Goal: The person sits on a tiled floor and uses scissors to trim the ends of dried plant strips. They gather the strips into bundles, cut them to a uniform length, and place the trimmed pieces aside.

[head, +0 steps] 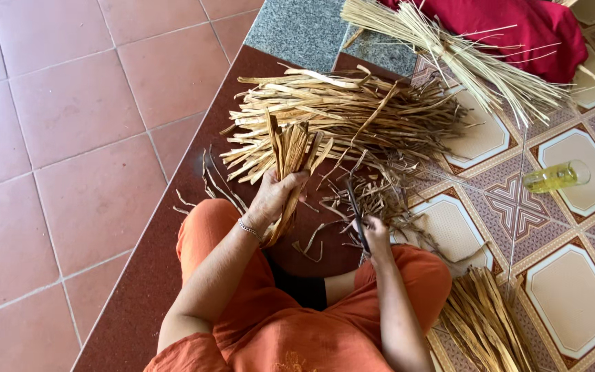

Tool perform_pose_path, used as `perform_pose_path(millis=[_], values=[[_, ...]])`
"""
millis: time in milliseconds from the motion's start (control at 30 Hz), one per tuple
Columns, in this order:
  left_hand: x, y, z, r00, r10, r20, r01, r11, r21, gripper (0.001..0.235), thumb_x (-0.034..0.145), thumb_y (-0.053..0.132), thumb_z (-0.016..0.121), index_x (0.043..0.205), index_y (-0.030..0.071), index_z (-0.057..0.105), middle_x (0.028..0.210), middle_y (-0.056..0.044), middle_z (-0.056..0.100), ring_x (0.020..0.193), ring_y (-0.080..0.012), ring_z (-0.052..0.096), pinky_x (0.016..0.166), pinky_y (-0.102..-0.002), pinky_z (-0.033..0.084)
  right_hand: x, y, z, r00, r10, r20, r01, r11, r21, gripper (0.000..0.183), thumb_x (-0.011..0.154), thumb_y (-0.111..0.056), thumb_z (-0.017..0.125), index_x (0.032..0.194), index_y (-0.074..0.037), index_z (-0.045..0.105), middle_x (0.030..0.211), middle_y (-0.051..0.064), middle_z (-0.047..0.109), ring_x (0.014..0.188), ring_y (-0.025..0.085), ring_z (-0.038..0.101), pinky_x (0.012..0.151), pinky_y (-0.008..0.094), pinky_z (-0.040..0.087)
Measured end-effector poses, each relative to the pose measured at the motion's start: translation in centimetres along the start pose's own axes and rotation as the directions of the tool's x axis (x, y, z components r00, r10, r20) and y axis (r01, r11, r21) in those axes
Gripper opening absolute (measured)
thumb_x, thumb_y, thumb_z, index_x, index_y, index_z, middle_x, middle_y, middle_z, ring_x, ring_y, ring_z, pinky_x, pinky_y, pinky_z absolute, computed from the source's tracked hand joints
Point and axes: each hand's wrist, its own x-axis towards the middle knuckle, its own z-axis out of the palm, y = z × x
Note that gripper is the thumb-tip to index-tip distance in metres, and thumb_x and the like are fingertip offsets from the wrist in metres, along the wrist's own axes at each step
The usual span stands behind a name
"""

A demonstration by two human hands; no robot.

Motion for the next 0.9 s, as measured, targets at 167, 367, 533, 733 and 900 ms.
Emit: perform_pose_path(millis=[167,367,533,733,900], values=[[-0.3,-0.2,0.7,0.997,0.065,-0.037,-0.064,0.997,0.036,0.017,0.089,0.003,0.075,0.104,-0.005,0.071,0.080,-0.008,0.071,0.062,-0.0138,0.065,0.058,-0.026,0.053,-5.7,-1.9,-1.0,0.966,0.031,0.258,-0.153,0.869,0.471,0.061,0.095,-0.046,0.072,0.131,0.000,0.058,0.060,-0.003,0.044,0.040,0.007,0.039,0.036,0.025,0.032],[-1.0,-1.6,2.1,0.997,0.071,0.021,-0.071,0.997,-0.022,0.019,0.089,-0.001,0.071,0.107,-0.007,0.072,0.083,-0.008,0.072,0.065,-0.0139,0.064,0.061,-0.026,0.054,-10.4,-5.9,0.6,0.816,-0.561,0.139,0.406,0.727,0.554,0.066,0.106,-0.056,0.051,0.139,0.000,0.055,0.089,0.002,0.060,0.066,0.009,0.054,0.057,0.026,0.042],[-1.5,-1.8,2.3,0.997,0.055,0.052,-0.059,0.995,0.086,0.025,0.087,0.002,0.070,0.112,-0.001,0.070,0.091,-0.009,0.076,0.069,-0.0135,0.069,0.064,-0.028,0.060,-9.6,-10.4,1.9,0.614,-0.774,0.154,0.736,0.632,0.243,0.081,0.104,-0.072,0.034,0.147,-0.005,0.051,0.085,-0.002,0.059,0.064,0.004,0.050,0.056,0.025,0.045],[-1.5,-2.6,1.7,0.995,0.066,0.080,-0.068,0.998,0.014,0.022,0.092,0.003,0.076,0.113,-0.004,0.071,0.095,-0.009,0.075,0.076,-0.0131,0.070,0.067,-0.028,0.060,-10.2,-11.6,2.2,0.717,-0.677,0.167,0.655,0.736,0.170,0.089,0.101,-0.077,0.037,0.147,-0.002,0.050,0.092,0.004,0.056,0.075,0.008,0.057,0.065,0.025,0.052],[-1.4,-3.2,1.2,0.983,0.115,0.145,-0.110,0.993,-0.040,0.022,0.095,0.003,0.076,0.116,-0.003,0.072,0.095,-0.010,0.074,0.076,-0.0130,0.069,0.069,-0.027,0.060,-10.4,-12.1,2.1,0.743,-0.649,0.162,0.645,0.760,0.085,0.092,0.097,-0.078,0.035,0.147,-0.003,0.049,0.087,0.001,0.060,0.066,0.006,0.055,0.057,0.023,0.046]])
